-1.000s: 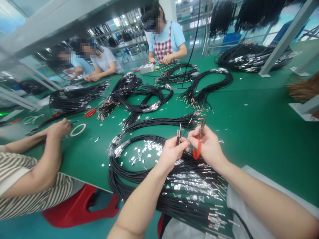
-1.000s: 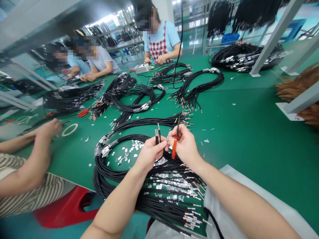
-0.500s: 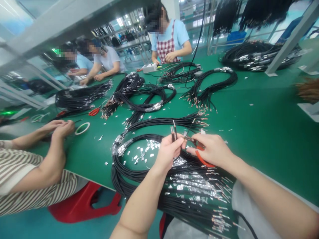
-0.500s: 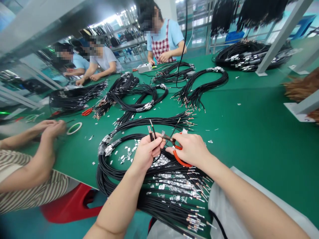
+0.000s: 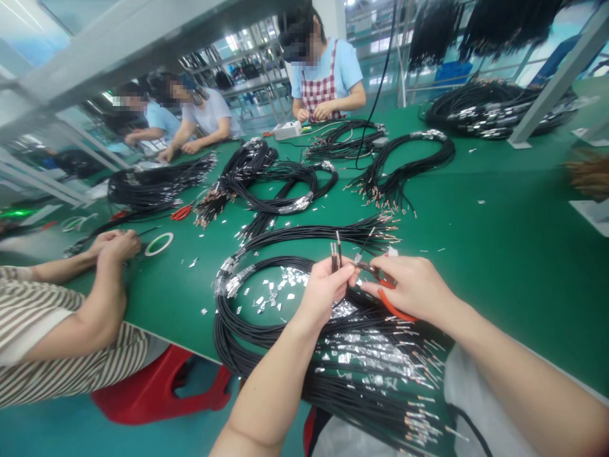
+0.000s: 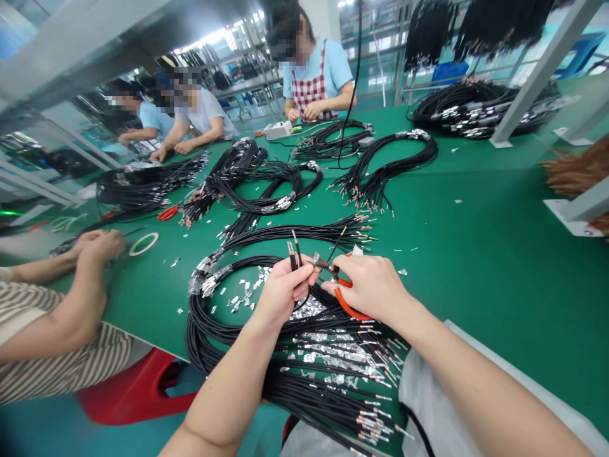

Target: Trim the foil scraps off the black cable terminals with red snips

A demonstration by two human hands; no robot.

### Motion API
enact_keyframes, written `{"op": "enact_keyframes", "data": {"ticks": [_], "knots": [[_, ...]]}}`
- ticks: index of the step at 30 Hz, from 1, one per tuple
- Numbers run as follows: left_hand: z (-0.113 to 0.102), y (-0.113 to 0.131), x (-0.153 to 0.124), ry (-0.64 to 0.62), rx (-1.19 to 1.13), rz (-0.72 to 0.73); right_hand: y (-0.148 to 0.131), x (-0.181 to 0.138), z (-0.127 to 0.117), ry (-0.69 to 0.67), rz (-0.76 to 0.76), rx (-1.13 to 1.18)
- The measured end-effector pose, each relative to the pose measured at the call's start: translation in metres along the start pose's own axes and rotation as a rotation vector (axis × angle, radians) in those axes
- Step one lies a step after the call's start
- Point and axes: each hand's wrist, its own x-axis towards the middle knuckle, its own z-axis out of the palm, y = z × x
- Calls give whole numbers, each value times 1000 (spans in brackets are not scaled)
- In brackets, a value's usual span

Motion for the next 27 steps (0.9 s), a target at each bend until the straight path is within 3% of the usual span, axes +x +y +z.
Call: {"op": "enact_keyframes", "data": {"ticks": [9,13,16,21,27], "knots": [[0,-1,0,5,-3,-6,0,1,3,3,-8,1],[-4,0,1,50,-30,72,12,4,6,0,66,94],[-6,1,0,104,-60,158,19,7,5,36,193,363],[0,-7,-3,48,105,129,0,8,5,207,302,1157],[3,-14,-2,3,212,97,-17,6,9,285,327,1305]]}}
